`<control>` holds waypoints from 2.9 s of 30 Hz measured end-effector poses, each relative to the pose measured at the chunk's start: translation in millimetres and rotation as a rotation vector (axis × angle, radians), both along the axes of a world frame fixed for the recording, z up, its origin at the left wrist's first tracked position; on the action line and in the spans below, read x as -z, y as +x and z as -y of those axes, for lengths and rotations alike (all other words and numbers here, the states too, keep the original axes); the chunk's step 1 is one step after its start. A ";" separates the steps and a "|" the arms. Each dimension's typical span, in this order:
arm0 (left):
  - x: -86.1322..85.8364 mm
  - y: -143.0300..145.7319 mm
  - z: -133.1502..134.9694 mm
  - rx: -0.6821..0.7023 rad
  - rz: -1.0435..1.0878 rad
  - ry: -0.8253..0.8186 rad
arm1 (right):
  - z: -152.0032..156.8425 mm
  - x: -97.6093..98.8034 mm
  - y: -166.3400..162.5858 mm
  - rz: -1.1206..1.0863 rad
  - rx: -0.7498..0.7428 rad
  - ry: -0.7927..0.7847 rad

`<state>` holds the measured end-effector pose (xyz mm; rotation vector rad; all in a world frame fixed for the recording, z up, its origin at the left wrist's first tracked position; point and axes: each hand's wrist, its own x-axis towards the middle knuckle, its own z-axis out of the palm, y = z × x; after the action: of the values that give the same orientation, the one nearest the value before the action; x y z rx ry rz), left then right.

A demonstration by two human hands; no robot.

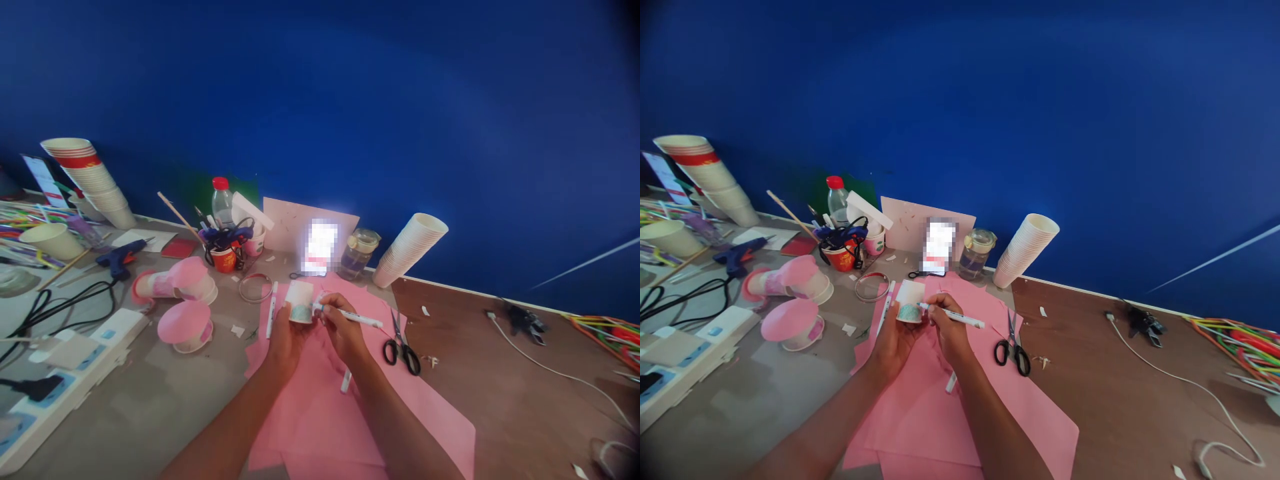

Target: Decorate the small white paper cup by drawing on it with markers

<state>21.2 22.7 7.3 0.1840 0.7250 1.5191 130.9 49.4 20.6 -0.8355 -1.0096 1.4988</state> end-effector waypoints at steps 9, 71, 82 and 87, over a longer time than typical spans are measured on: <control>0.1 -2.4 0.6 0.018 0.036 0.016 | -0.2 6.2 -0.9 0.040 -0.010 0.052; 2.0 -0.9 -1.5 -0.026 0.085 -0.006 | 1.5 3.9 -0.3 0.232 -0.034 0.119; 1.8 0.7 -0.1 -0.021 0.032 0.042 | 5.0 -6.4 -3.2 0.268 -0.015 0.110; 1.7 1.6 0.2 -0.026 -0.012 0.059 | 6.0 -7.8 -3.9 0.253 -0.020 0.098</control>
<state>22.9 22.5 5.5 0.2295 0.6951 1.5663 127.0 43.5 28.4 -0.9634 -1.2703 1.3710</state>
